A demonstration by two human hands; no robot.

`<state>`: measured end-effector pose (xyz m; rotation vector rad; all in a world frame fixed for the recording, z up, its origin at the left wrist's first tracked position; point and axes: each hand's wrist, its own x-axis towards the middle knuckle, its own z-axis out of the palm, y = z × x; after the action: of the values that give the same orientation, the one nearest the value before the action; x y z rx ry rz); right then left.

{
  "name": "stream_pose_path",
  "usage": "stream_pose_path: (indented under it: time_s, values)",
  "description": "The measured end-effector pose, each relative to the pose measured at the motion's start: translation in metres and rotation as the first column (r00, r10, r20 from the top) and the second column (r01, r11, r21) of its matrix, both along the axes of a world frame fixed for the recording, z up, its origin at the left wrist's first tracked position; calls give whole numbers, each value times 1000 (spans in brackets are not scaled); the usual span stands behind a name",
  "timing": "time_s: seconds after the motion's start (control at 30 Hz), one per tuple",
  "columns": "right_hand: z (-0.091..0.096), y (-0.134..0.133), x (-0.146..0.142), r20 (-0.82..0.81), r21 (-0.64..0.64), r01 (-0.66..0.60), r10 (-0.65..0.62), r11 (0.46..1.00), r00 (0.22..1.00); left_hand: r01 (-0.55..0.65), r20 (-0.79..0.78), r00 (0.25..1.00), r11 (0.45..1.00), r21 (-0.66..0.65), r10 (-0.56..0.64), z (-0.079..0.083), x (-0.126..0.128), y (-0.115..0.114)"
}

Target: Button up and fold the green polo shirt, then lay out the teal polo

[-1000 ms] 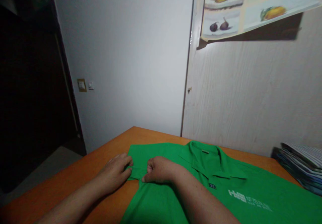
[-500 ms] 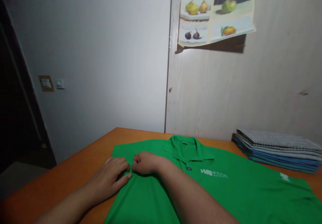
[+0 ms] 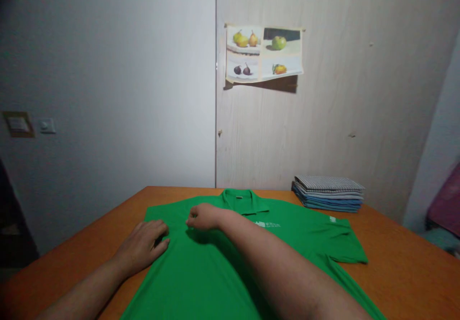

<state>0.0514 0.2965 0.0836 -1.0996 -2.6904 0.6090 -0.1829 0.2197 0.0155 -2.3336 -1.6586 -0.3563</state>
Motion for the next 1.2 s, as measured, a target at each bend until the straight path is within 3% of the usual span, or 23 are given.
stream_pose_path:
  time_s: [0.07, 0.13, 0.23, 0.3, 0.4, 0.53, 0.6, 0.7, 0.8, 0.9, 1.2]
  values:
    - [2, -3, 43, -98, 89, 122, -113, 988, 989, 2, -12, 1000, 1000, -7, -2, 0, 0, -1]
    - [0, -8, 93, -166, 152, 291, -266, 945, 950, 5, -35, 999, 1000, -15, -5, 0, -1, -1]
    - [-12, -22, 168, -198, 233, 527, -491, 817, 848, -9, -81, 997, 999, -37, 6, 5, 1, -1]
    - [-23, -39, 210, -188, 262, 601, -571, 755, 799, -51, -123, 992, 996, -75, 41, 13, 7, -2]
    - [-40, -72, 247, -111, 235, 590, -582, 772, 805, -143, -159, 979, 985, -98, 126, 29, 29, -5]
    - [-60, -111, 259, -30, 252, 578, -591, 776, 806, -150, 56, 986, 978, -145, 159, 37, 82, -18]
    - [-69, -124, 258, 24, 259, 563, -588, 785, 809, -50, 164, 982, 973, -224, 88, 31, 107, -29]
    - [-81, -137, 261, 110, 230, 536, -569, 812, 815, 23, 157, 987, 930, -366, 37, 12, 129, -47]
    - [-88, -143, 269, 153, 195, 548, -577, 813, 802, -41, 102, 991, 915, -401, 89, -3, 127, -59]
    - [-91, -146, 274, 165, 191, 575, -604, 795, 780, -100, 74, 988, 921, -376, 138, -8, 112, -63]
    - [-84, -157, 265, 112, 201, 623, -649, 756, 752, -126, 45, 988, 935, -332, 149, -19, 86, -54]
